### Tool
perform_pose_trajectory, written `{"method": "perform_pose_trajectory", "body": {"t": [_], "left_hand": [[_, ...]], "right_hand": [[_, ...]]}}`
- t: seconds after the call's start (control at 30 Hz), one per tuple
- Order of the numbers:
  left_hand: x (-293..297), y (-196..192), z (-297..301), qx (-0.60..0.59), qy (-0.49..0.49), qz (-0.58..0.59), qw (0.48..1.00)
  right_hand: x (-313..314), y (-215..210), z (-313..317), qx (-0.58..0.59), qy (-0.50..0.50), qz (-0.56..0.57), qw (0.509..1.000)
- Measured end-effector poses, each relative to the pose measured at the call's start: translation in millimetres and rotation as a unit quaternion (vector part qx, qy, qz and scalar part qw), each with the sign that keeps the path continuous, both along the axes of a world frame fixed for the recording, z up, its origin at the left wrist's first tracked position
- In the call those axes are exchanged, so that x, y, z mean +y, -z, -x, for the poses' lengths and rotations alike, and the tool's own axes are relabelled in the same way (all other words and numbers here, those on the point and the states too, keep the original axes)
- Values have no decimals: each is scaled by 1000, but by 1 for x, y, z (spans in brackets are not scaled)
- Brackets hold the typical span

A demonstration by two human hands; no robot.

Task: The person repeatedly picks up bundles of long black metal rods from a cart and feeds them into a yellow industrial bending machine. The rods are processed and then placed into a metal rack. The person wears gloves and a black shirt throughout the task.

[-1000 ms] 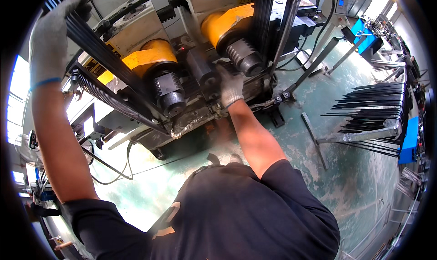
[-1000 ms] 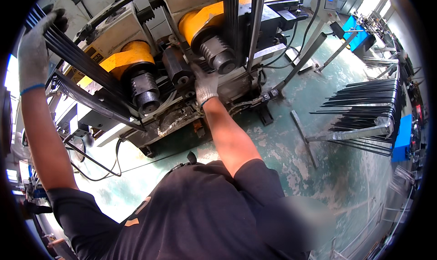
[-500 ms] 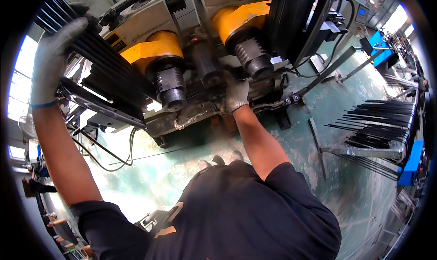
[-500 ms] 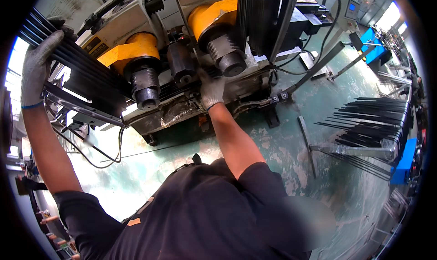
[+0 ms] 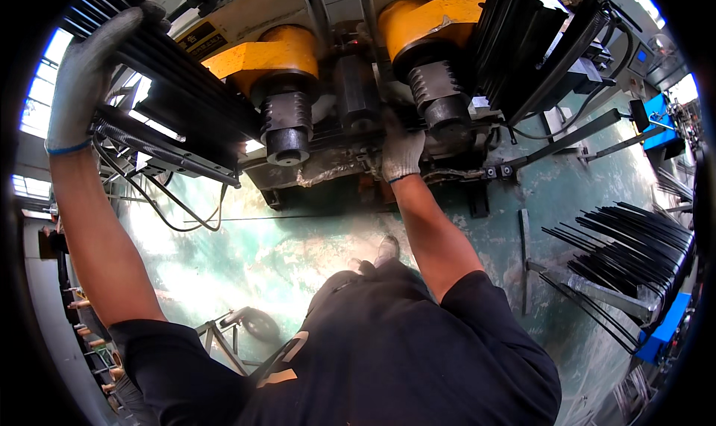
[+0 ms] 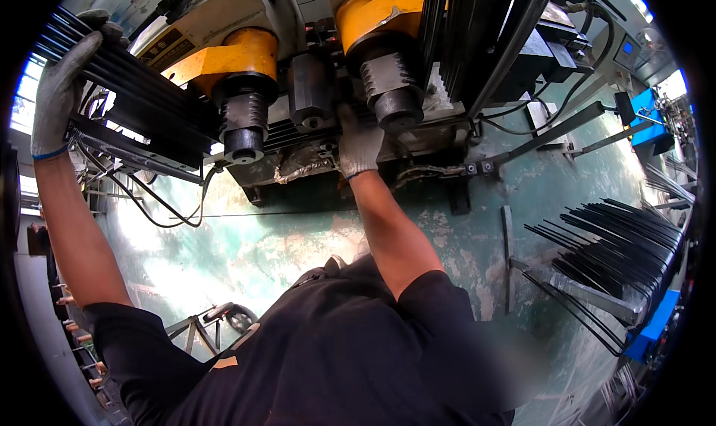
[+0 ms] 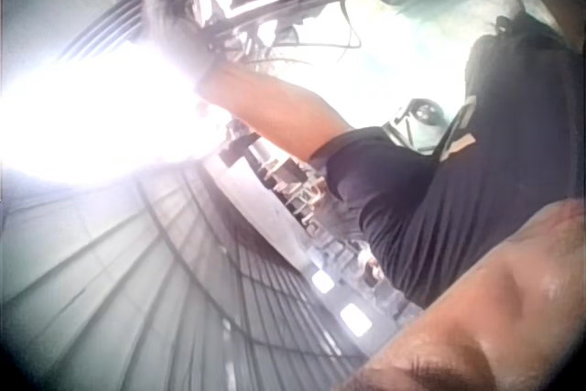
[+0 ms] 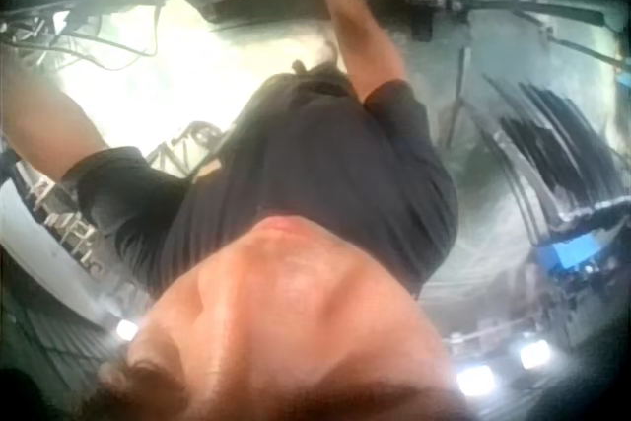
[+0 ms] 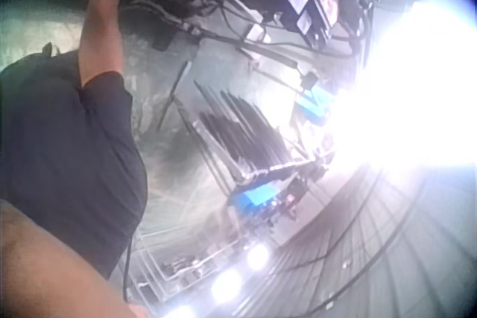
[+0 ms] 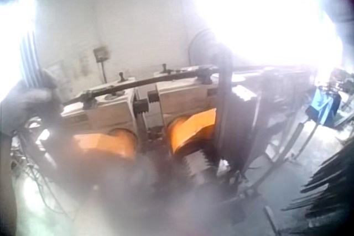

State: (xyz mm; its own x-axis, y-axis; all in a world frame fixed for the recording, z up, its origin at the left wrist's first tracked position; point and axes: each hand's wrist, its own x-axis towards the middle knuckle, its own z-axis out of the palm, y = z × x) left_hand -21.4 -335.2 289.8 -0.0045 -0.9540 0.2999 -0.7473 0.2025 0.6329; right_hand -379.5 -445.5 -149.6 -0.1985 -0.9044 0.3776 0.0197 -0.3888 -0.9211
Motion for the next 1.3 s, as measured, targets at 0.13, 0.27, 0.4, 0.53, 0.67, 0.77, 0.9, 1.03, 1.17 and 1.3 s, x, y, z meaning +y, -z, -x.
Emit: {"method": "perform_pose_trajectory", "body": {"t": [0.13, 0.27, 0.4, 0.53, 0.67, 0.77, 0.9, 1.03, 1.17, 1.3], "left_hand": [[-1, -1, -2, -39, 16, -2, 999], [1, -1, -3, -69, 31, -6, 997], [-1, -3, -11, -35, 12, -24, 999], [7, -4, -24, -300, 52, 92, 948], [54, 3, -31, -418, -24, 170, 892], [116, 23, -30, -308, -113, 175, 928], [190, 82, -22, -127, -217, 219, 943], [230, 181, 29, 90, -189, 192, 959], [237, 346, 180, 549, -156, -41, 820], [252, 461, 377, 626, -34, -191, 755]], "right_hand": [[4, -11, 0, -67, -7, -14, 998], [7, -16, 5, -28, -27, -67, 997], [11, -19, -2, -88, -34, -103, 990], [19, -32, -11, -193, -87, -120, 970], [41, -52, 15, -242, -79, -143, 956], [95, -55, 58, -295, -97, -161, 937], [147, -37, 160, -256, -60, -211, 941], [201, -16, 314, -232, 29, -213, 949], [285, -16, 475, 36, 287, -179, 940], [338, -52, 616, 61, 486, -45, 871]]}}
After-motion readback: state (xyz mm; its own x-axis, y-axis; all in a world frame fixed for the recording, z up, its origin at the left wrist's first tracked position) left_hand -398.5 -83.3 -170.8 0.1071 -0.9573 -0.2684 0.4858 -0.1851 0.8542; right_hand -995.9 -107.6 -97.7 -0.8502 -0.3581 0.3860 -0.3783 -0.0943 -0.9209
